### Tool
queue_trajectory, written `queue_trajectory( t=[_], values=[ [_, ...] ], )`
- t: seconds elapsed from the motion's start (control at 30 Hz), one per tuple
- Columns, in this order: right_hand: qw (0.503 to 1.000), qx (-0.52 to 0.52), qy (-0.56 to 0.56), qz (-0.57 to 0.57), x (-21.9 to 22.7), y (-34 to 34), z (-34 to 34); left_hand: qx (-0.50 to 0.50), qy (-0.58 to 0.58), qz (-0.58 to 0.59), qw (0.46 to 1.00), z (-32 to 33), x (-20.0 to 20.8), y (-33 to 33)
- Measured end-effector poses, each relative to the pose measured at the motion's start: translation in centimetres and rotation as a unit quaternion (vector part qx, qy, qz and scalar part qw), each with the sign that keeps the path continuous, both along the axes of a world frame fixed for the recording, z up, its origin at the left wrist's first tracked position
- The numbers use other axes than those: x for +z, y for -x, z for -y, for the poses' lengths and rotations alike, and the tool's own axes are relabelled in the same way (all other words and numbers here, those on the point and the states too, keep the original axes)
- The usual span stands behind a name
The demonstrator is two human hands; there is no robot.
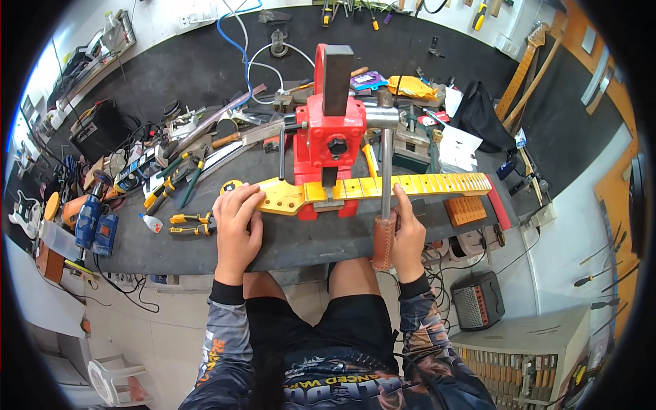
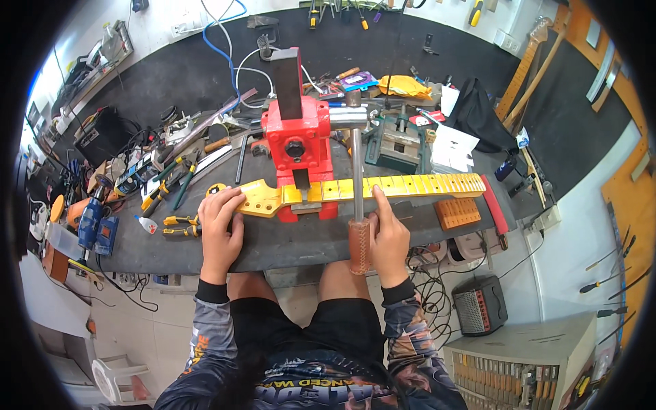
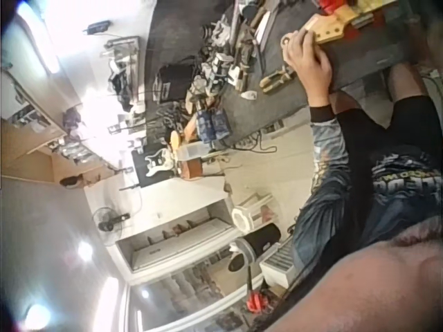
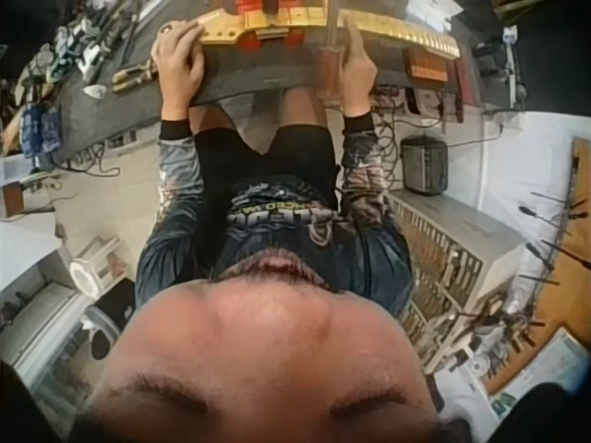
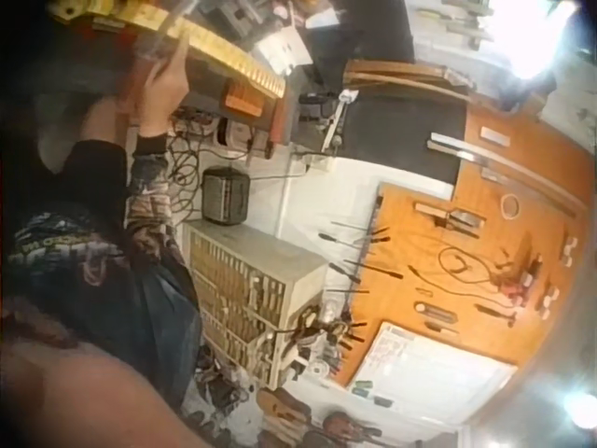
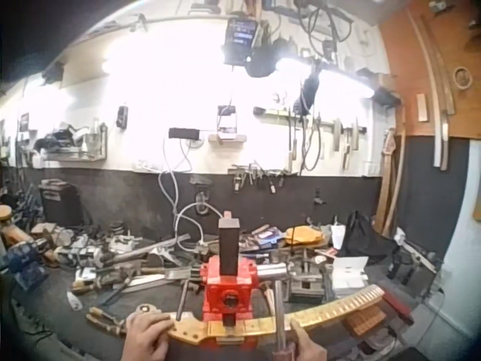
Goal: The recorder is gluing and pressing a guitar neck component at a repair bench.
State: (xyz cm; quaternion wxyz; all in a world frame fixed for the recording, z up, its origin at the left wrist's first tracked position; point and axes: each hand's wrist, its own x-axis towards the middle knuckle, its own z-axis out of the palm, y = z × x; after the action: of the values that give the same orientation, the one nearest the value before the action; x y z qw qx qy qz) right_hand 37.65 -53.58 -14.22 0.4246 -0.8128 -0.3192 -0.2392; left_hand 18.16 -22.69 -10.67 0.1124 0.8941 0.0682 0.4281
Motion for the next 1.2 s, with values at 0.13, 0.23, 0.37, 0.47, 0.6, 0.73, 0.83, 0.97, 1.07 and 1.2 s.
queue_trajectory(
  t=[0.13, 0.23, 0.37, 0.47, 0.6, 0.73, 0.83, 0.97, 1.07, 1.2],
  values=[
    [0.997, -0.011, -0.011, 0.082, 0.8, 0.2, 0.5, 0.006, -0.004, 0.001, 1.000, -0.2, -0.1, 0.0],
    [0.989, -0.015, -0.036, 0.145, 1.9, -0.1, 0.0, -0.003, -0.005, -0.003, 1.000, 0.2, 0.0, 0.1],
    [0.998, 0.045, -0.014, 0.045, 1.3, 0.1, -0.5, 0.009, 0.004, 0.004, 1.000, 0.1, -0.4, 0.4],
    [0.997, 0.046, -0.001, 0.056, 1.0, -0.3, -0.5, 0.010, 0.026, 0.023, 0.999, 0.2, -0.7, 0.4],
    [0.998, 0.033, -0.008, 0.062, 0.6, 0.0, -0.7, -0.014, -0.017, -0.013, 1.000, -0.4, -0.3, 0.5],
    [0.997, 0.016, 0.025, 0.066, 1.7, -0.1, -1.1, -0.004, -0.033, -0.022, 0.999, 0.1, -0.1, 0.4],
    [0.998, 0.021, 0.036, 0.041, 1.7, -0.4, -1.1, 0.018, 0.019, 0.030, 0.999, 0.6, -0.2, 0.2],
    [0.998, 0.013, 0.036, 0.056, 1.7, -0.2, -1.1, 0.011, -0.004, 0.011, 1.000, 0.1, -0.1, 0.2],
    [0.998, 0.018, 0.034, 0.054, 1.6, -0.3, -1.1, 0.014, -0.030, -0.006, 0.999, 0.1, -0.1, 0.2],
    [0.998, 0.020, 0.033, 0.047, 1.6, 0.0, -1.1, 0.022, 0.001, 0.017, 1.000, 0.4, -0.4, 0.2]
  ],
)
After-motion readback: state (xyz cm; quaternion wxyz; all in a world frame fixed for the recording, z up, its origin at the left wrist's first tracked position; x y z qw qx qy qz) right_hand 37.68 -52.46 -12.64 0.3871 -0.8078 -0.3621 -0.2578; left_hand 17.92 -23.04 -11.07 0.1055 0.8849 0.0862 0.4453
